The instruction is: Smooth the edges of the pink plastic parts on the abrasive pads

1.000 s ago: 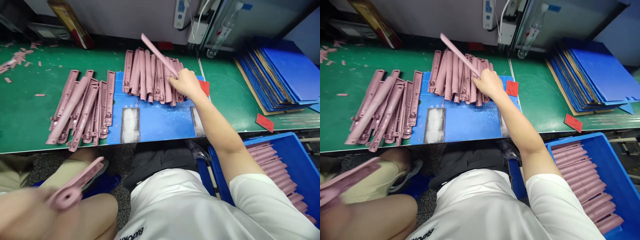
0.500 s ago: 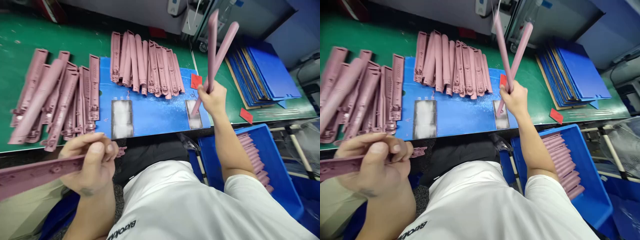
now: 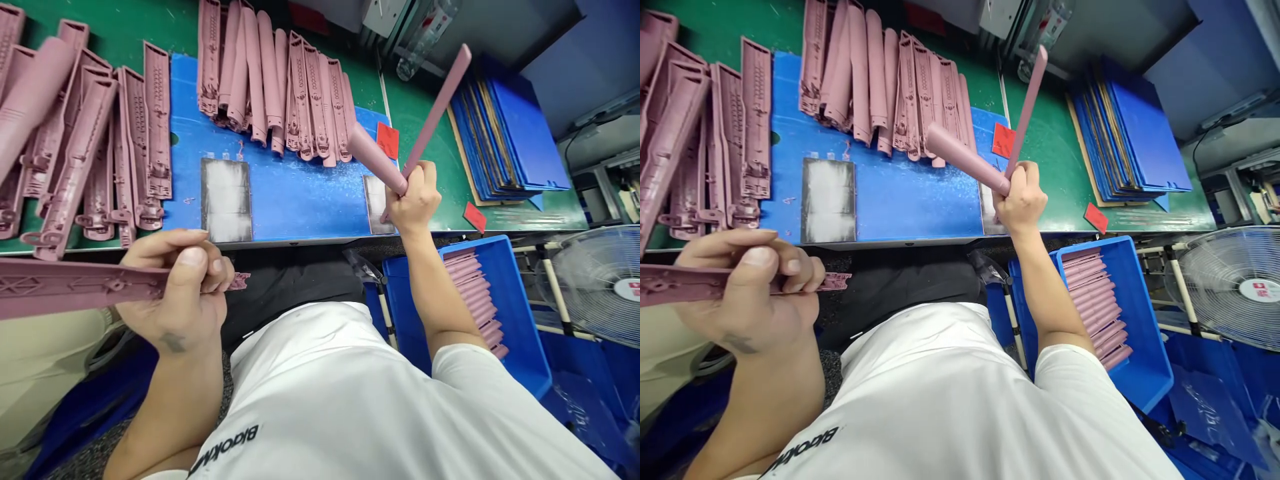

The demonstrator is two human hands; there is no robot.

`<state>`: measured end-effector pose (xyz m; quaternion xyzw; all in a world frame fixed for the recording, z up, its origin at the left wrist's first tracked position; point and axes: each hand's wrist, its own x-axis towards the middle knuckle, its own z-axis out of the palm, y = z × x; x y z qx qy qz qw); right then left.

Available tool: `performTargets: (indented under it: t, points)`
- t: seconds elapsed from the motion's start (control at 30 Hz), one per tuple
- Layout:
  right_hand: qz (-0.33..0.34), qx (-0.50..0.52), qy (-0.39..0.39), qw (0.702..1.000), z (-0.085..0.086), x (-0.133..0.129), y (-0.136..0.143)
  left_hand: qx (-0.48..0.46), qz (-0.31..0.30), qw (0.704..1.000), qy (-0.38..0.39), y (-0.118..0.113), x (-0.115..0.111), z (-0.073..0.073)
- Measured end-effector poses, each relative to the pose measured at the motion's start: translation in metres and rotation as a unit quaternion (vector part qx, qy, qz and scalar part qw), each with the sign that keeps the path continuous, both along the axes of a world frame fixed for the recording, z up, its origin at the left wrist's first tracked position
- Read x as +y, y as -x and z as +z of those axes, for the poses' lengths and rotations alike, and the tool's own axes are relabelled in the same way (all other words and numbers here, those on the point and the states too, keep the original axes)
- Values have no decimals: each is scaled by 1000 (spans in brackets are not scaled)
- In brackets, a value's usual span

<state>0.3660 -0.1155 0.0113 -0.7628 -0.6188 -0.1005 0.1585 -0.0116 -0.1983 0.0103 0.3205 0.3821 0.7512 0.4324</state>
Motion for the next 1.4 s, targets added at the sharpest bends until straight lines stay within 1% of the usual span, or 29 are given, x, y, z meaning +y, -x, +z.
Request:
performTargets:
  t: [0.07,0.13,0.2,0.23,0.3,0.4,0.5,0.63,0.77,0.83,0.9,0.97,1.03,1.07,1.17,1.23,1.3,1.37,1.4]
  points:
    - [0,-3,-46,999,-16,-2,-5,-14,-8,1000,14,0,-1,-2]
    - [4,21,-87,996,-31,-1,-6,-23,-14,999,27,0,-3,-2]
    - [27,55,-107,992,-37,1,-5,-22,-19,999,31,2,-6,-2]
    - [41,68,-106,991,-37,2,-4,-18,-20,999,27,3,-7,-2]
    - [58,84,-83,991,-29,7,-3,-13,-20,1000,17,6,-10,-2]
    - [48,104,-46,992,-12,17,-3,-23,-10,999,27,8,-11,-4]
    - [39,137,-55,988,-2,22,-3,-34,-4,999,39,5,-10,-5]
    - [37,167,-89,981,0,15,-2,-39,-22,998,49,1,-10,-4]
    - [29,161,-105,981,2,9,-1,-38,-36,997,54,-1,-9,0]
    - [35,151,-99,983,2,11,-1,-26,-40,998,50,-2,-8,1]
    - [43,147,-99,983,2,16,-2,-36,-46,997,59,-3,-7,3]
    - [51,162,-122,978,3,23,-4,-54,-59,995,68,-5,-6,5]
    - [66,217,-173,958,8,26,-3,-48,-79,993,71,-8,-6,5]
    - [77,261,-206,940,12,23,0,-40,-88,992,75,-11,-5,4]
    - [113,406,-275,864,33,2,21,-37,-125,985,113,-27,-3,-3]
    - [117,476,-290,822,51,-16,44,-38,-187,971,146,-47,-2,-6]
    - [97,530,-302,787,69,-28,69,-26,-277,946,167,-71,-2,-6]
    - [78,578,-322,746,79,-32,89,-17,-356,919,168,-96,-3,-1]
    - [75,594,-327,731,81,-31,96,-14,-375,912,162,-107,-4,2]
